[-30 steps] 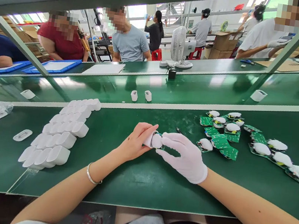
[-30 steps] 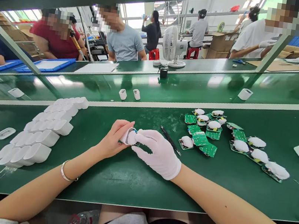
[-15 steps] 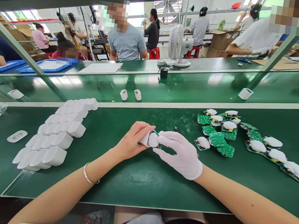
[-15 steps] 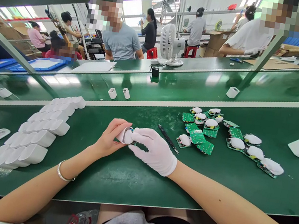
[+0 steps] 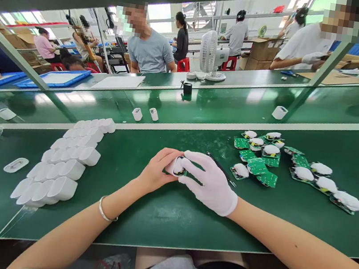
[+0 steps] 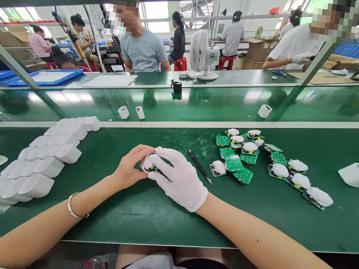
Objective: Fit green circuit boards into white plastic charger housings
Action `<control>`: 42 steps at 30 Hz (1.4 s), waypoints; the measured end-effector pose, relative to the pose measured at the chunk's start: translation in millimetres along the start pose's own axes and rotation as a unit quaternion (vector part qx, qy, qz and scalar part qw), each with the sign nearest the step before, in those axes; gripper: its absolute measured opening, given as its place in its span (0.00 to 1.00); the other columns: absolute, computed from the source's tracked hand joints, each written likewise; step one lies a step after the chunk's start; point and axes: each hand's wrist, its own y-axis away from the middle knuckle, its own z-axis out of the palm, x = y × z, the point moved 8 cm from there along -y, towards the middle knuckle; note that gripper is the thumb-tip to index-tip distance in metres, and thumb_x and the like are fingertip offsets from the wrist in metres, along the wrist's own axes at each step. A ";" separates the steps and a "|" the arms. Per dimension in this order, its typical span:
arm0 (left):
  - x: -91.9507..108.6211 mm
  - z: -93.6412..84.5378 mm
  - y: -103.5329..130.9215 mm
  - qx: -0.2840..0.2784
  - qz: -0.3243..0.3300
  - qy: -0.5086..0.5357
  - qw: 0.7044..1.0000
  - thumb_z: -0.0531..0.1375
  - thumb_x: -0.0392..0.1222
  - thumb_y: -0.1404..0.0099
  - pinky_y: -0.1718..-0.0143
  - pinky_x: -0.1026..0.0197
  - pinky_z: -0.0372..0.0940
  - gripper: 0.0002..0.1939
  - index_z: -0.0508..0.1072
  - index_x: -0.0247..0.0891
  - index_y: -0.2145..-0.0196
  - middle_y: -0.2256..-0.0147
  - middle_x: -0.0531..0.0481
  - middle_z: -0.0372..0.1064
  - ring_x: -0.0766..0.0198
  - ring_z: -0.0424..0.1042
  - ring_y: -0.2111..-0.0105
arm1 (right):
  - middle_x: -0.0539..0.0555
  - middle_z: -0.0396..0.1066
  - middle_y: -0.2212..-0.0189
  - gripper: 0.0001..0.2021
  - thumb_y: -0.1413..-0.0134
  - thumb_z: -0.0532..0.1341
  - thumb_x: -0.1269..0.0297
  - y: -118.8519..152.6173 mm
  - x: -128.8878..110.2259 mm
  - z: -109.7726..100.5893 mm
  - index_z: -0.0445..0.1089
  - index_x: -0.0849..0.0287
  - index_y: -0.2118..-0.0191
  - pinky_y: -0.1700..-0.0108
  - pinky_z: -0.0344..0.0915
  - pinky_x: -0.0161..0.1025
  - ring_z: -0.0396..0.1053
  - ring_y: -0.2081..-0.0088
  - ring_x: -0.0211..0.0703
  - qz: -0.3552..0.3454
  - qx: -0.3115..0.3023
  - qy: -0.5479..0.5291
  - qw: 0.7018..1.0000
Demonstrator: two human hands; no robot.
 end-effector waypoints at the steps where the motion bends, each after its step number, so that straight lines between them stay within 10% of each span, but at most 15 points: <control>1: -0.3 0.9 1.0 0.003 -0.009 0.011 1.000 0.63 0.45 0.41 0.56 0.57 0.68 0.23 0.65 0.39 0.49 0.57 0.43 0.70 0.58 0.71 0.58 | 0.58 0.70 0.54 0.09 0.39 0.53 0.65 -0.8 -3.4 -0.7 0.68 0.55 0.57 0.49 0.68 0.45 0.68 0.50 0.46 -0.018 -0.007 -0.009 1.000; 11: -30.9 44.7 19.3 -0.161 -0.290 0.160 0.930 0.69 0.41 0.57 0.66 0.62 0.67 0.23 0.69 0.36 0.63 0.68 0.54 0.73 0.61 0.72 0.68 | 0.57 0.62 0.42 0.12 0.40 0.53 0.66 18.5 1.6 39.3 0.70 0.58 0.56 0.42 0.61 0.49 0.53 0.38 0.53 -0.008 -0.174 0.021 0.984; 19: -29.9 43.7 14.7 -0.233 -0.230 0.186 0.926 0.71 0.50 0.57 0.51 0.51 0.63 0.32 0.71 0.40 0.55 0.54 0.44 0.69 0.52 0.68 0.53 | 0.60 0.72 0.55 0.16 0.41 0.55 0.59 11.2 49.6 5.0 0.68 0.56 0.50 0.57 0.70 0.44 0.70 0.54 0.50 0.169 -0.132 0.132 0.968; 23: -29.5 43.7 15.2 -0.251 -0.206 0.193 0.926 0.70 0.45 0.51 0.50 0.50 0.62 0.27 0.71 0.41 0.53 0.54 0.45 0.71 0.54 0.67 0.53 | 0.57 0.72 0.75 0.10 0.50 0.61 0.57 27.9 96.7 -4.0 0.73 0.57 0.73 0.79 0.60 0.37 0.69 0.77 0.44 0.279 -0.260 0.258 0.888; 26: -25.4 44.7 14.4 -0.261 -0.192 0.208 0.923 0.67 0.41 0.48 0.51 0.52 0.63 0.23 0.72 0.41 0.53 0.54 0.45 0.71 0.55 0.67 0.53 | 0.51 0.65 0.85 0.12 0.51 0.60 0.65 31.7 103.2 0.5 0.68 0.57 0.83 0.82 0.52 0.34 0.61 0.84 0.37 0.296 -0.319 0.176 0.883; 29: -19.1 42.8 11.3 -0.253 -0.162 0.211 0.930 0.66 0.40 0.45 0.51 0.53 0.63 0.24 0.71 0.42 0.50 0.53 0.45 0.71 0.56 0.67 0.53 | 0.46 0.60 0.88 0.10 0.49 0.58 0.63 27.5 92.9 0.8 0.70 0.57 0.77 0.80 0.55 0.34 0.59 0.84 0.35 0.381 -0.295 -0.011 0.876; 35: -12.5 40.0 7.8 -0.233 -0.121 0.197 0.945 0.65 0.41 0.44 0.50 0.55 0.62 0.22 0.72 0.43 0.51 0.54 0.46 0.71 0.57 0.67 0.54 | 0.48 0.67 0.79 0.16 0.53 0.64 0.50 25.9 68.6 10.7 0.67 0.59 0.71 0.72 0.69 0.35 0.67 0.77 0.35 0.493 -0.101 -0.396 0.768; 42: -12.3 39.0 5.9 -0.233 -0.131 0.190 0.945 0.65 0.41 0.45 0.53 0.56 0.63 0.19 0.73 0.41 0.54 0.55 0.47 0.72 0.58 0.68 0.58 | 0.47 0.68 0.74 0.18 0.60 0.68 0.50 48.6 81.8 19.6 0.67 0.59 0.69 0.64 0.75 0.38 0.71 0.68 0.37 0.541 0.080 -0.411 0.729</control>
